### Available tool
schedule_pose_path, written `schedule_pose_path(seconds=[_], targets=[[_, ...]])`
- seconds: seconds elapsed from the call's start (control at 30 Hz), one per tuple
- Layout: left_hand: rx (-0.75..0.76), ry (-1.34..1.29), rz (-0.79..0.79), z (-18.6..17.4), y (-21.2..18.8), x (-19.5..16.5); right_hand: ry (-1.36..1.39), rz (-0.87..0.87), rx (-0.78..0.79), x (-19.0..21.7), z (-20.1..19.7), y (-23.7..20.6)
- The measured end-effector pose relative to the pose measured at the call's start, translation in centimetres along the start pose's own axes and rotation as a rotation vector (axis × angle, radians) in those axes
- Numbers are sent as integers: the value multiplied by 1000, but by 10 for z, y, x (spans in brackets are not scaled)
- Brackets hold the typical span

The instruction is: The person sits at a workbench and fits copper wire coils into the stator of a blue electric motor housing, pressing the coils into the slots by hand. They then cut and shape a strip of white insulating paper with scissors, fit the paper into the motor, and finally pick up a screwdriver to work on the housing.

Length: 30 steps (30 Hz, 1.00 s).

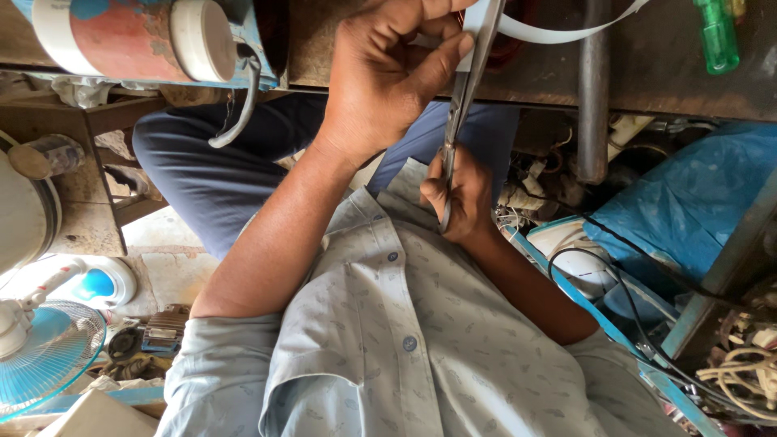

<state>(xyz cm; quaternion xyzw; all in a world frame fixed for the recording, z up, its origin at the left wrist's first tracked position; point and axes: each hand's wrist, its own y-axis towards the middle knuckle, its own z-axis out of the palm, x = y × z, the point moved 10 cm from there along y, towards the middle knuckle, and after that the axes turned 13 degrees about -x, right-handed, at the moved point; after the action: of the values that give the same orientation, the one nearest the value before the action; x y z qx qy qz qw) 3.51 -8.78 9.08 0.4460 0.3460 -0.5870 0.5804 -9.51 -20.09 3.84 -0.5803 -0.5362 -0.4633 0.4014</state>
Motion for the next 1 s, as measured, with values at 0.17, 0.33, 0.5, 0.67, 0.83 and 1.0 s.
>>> schedule_pose_path(seconds=[0.17,0.33,0.5,0.67,0.83,1.0], targets=[[0,7,3,1,-1,2,-6,-2,-2,2,0,2],[-4,29,-32,5,-1,5,26,10,-14,2,-3,5],[-13,100,-10,3,7,9,-17,10,-30,0,-6,6],[-19,36,54,3,9,7,23,97,-65,-6,-5,6],[-42,123,35,1,13,8,-28,144,-76,-13,-7,8],[-47,89,-28,4,14,-4,-49,164,-95,-20,-8,3]])
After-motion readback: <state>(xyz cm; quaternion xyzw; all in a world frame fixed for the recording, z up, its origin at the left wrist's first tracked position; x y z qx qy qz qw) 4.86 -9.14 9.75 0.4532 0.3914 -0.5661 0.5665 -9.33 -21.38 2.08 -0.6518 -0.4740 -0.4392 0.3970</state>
